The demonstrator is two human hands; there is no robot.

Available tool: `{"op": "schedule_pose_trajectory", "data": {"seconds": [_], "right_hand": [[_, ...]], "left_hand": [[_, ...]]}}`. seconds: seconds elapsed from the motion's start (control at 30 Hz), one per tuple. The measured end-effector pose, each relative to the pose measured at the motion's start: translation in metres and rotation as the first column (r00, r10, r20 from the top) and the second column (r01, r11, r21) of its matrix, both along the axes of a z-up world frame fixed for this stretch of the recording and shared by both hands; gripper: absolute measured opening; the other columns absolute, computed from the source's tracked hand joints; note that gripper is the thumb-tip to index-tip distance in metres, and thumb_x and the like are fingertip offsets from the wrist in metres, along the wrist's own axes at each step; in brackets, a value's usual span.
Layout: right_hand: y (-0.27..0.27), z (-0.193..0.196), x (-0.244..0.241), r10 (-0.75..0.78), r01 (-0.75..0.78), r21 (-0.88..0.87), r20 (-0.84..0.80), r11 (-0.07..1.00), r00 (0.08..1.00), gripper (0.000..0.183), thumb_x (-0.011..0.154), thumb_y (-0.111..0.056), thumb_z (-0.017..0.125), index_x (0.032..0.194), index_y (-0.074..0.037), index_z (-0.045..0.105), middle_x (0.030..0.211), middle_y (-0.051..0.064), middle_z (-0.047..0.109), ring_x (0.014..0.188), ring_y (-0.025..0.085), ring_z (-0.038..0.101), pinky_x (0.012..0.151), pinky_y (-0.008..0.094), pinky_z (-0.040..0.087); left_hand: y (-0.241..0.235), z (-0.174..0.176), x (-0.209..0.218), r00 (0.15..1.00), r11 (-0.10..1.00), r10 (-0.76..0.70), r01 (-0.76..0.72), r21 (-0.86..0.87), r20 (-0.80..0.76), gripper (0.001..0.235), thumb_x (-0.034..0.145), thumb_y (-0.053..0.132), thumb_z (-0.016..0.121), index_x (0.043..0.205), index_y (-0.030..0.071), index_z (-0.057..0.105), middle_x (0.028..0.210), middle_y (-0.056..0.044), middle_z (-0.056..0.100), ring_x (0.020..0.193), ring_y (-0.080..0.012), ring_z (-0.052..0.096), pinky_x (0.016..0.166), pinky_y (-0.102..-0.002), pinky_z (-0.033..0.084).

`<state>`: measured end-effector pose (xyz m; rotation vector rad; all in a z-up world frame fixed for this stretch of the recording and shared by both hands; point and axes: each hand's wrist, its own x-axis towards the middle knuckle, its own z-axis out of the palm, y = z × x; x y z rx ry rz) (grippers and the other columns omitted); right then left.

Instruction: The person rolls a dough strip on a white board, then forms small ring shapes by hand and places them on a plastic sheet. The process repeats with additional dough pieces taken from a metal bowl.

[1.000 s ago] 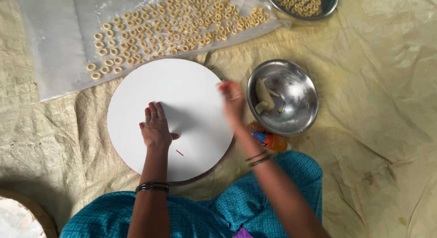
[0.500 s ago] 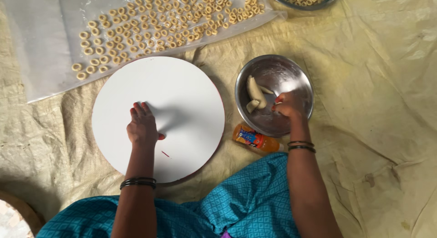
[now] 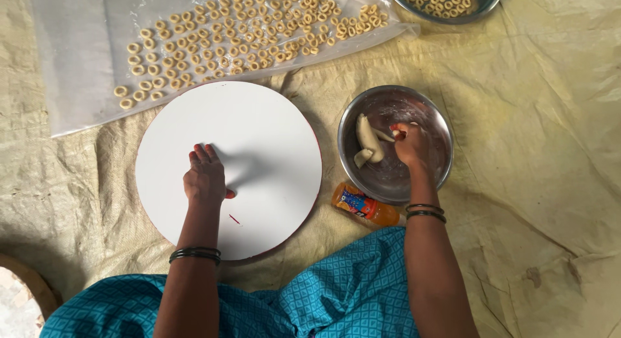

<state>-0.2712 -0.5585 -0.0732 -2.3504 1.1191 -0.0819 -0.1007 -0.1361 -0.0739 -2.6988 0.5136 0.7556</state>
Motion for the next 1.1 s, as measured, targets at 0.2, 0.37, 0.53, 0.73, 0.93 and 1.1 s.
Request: {"op": "schedule_pose_trajectory", "data": {"seconds": [0.2,0.37,0.53,0.73,0.93,1.1], "right_hand": [[-0.005,-0.049,0.01,0.17,-0.139,-0.221,0.131,0.965,0.977,0.027,0.078,-0.001,0.077,0.104,-0.009,0.079,0.104,0.019,0.073,0.094,0.033,0.072,0.083,0.041,0.056],[-0.025,-0.058,0.011,0.08,-0.059,-0.222,0.089,0.973,0.993,0.013,0.091,-0.007,0.074,0.103,-0.009,0.081,0.099,0.021,0.075,0.093,0.033,0.071,0.084,0.042,0.055],[-0.032,-0.02,0.008,-0.354,-0.056,0.683,0.446,0.728,0.822,0.019,0.101,-0.016,0.07,0.115,-0.004,0.071,0.105,0.014,0.071,0.087,0.025,0.07,0.08,0.038,0.058],[0.035,0.04,0.023,-0.357,-0.511,0.74,0.664,0.437,0.657,0.027,0.097,-0.013,0.071,0.12,0.0,0.064,0.113,0.016,0.074,0.099,0.025,0.071,0.09,0.037,0.056],[0.126,0.055,0.048,-0.321,-0.677,0.714,0.692,0.178,0.646,0.045,0.096,-0.007,0.071,0.14,-0.004,0.059,0.117,0.013,0.064,0.107,0.027,0.067,0.098,0.041,0.055],[0.153,0.058,0.064,-0.214,-0.601,0.787,0.617,0.139,0.757,0.037,0.099,-0.012,0.066,0.132,0.0,0.057,0.124,0.017,0.068,0.111,0.026,0.069,0.094,0.038,0.055]], "left_hand": [[0.001,0.002,0.0,1.0,0.999,0.028,-0.029,-0.017,-0.009,0.145,0.062,0.054,0.093,0.163,0.005,0.003,0.17,-0.017,0.01,0.155,-0.0266,0.018,0.101,-0.034,0.054],[0.001,0.003,-0.001,1.0,0.999,0.018,-0.018,-0.031,0.004,0.146,0.061,0.056,0.093,0.163,0.005,0.001,0.169,-0.017,0.009,0.155,-0.0274,0.017,0.104,-0.034,0.051],[-0.001,0.007,0.001,0.997,0.999,0.037,-0.037,0.005,-0.065,0.146,0.063,0.059,0.092,0.163,0.006,-0.001,0.17,-0.015,0.006,0.156,-0.0265,0.015,0.105,-0.034,0.051],[-0.001,0.003,0.0,0.999,1.0,0.03,-0.03,-0.007,-0.037,0.146,0.063,0.056,0.093,0.163,0.005,0.0,0.17,-0.016,0.006,0.156,-0.0273,0.015,0.104,-0.034,0.051],[-0.002,-0.004,0.001,0.999,0.999,0.037,-0.038,-0.032,-0.021,0.146,0.062,0.052,0.095,0.163,0.005,0.001,0.17,-0.016,0.006,0.156,-0.0281,0.015,0.103,-0.035,0.052],[-0.004,-0.001,0.0,0.998,0.997,0.048,-0.05,-0.059,-0.03,0.143,0.064,0.05,0.096,0.163,0.004,0.003,0.17,-0.017,0.008,0.156,-0.0298,0.017,0.103,-0.037,0.052]]}}
